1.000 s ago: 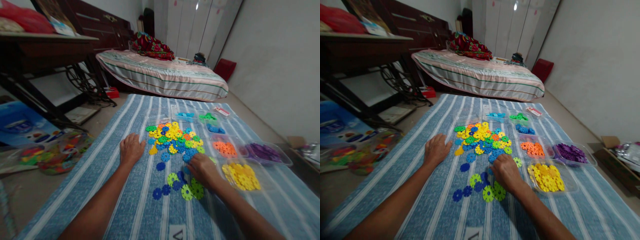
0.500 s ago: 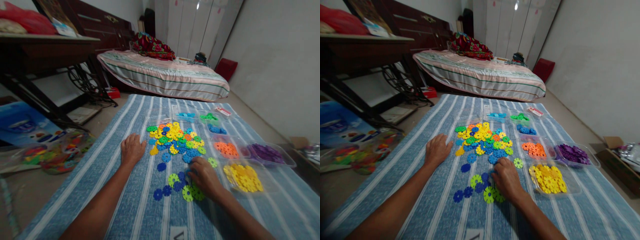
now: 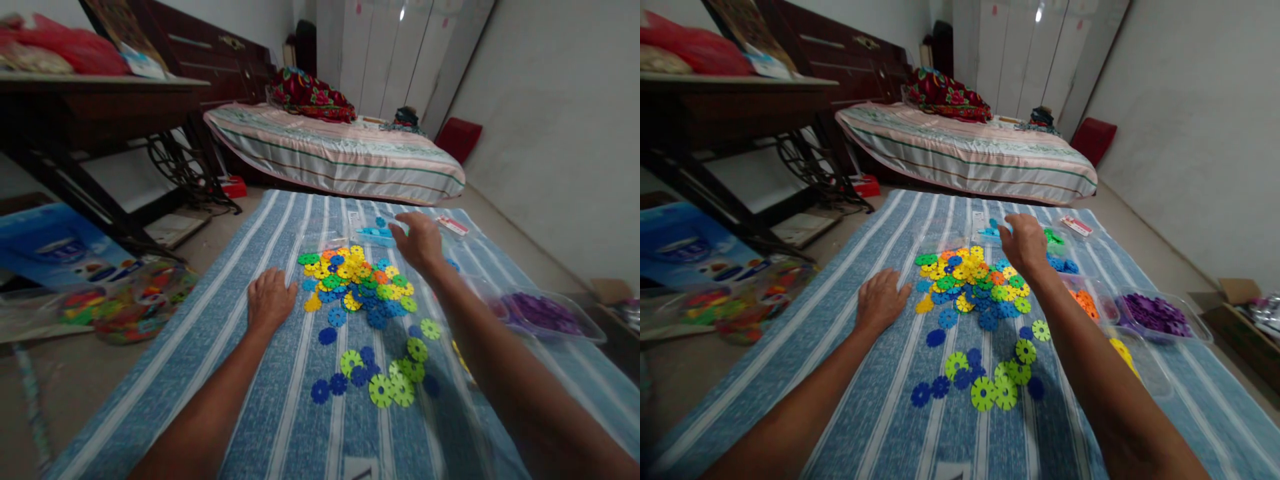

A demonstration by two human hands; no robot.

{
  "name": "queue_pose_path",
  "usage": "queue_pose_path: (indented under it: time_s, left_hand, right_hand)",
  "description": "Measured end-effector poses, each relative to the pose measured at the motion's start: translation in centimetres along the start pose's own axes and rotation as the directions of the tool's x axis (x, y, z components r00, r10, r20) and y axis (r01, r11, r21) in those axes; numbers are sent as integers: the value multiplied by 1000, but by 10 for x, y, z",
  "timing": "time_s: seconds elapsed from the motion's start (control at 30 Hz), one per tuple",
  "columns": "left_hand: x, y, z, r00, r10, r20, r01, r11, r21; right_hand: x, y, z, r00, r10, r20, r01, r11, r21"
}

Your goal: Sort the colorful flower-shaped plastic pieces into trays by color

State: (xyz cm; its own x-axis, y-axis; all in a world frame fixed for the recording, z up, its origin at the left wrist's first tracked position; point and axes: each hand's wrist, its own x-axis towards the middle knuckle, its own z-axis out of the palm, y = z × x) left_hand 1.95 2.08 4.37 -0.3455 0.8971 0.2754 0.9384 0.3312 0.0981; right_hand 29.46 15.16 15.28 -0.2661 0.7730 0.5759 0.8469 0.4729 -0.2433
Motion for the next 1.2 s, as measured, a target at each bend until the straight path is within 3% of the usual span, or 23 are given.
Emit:
queue_pose_path:
  time_s: [0.03, 0.1, 0.23, 0.33, 0.53, 0.87, 1.07, 1.2]
  left_hand:
    - [0, 0, 0, 1000, 1, -3, -1, 1000, -3]
    - [0, -1, 1, 1000, 2, -12, -2, 1000, -7]
    - [0, -1, 3, 1000, 7, -20, -7, 1000, 1]
    - [0, -1, 3, 1000, 11, -19, -11, 1000, -6]
    - [0, 1, 1, 1000, -9, -4, 9, 1000, -26]
    - [1, 0, 4, 999, -4, -35, 2, 998, -58]
    - [1, 1, 2, 1000, -1, -18, 1, 1000, -25]
    - [1, 3, -1, 1000, -14, 17, 14, 1000, -9]
  right_hand:
    - [1, -2, 0, 1000, 5, 10, -5, 1000, -19]
    - [-13, -7, 2, 985, -75, 155, 80, 997, -23]
    - [-74, -12, 9, 825, -291, 485, 306, 951, 50]
    - [-117, -10, 14, 787, -273, 553, 320, 947, 13]
    - [-158, -10, 22, 852, -236, 468, 280, 960, -25]
    - [-180, -1, 19, 914, -292, 282, 241, 949, 202]
    - [-167, 13, 6, 937, -321, 138, 268, 914, 304]
    - [-135, 42, -21, 959, -275, 70, 261, 952, 162]
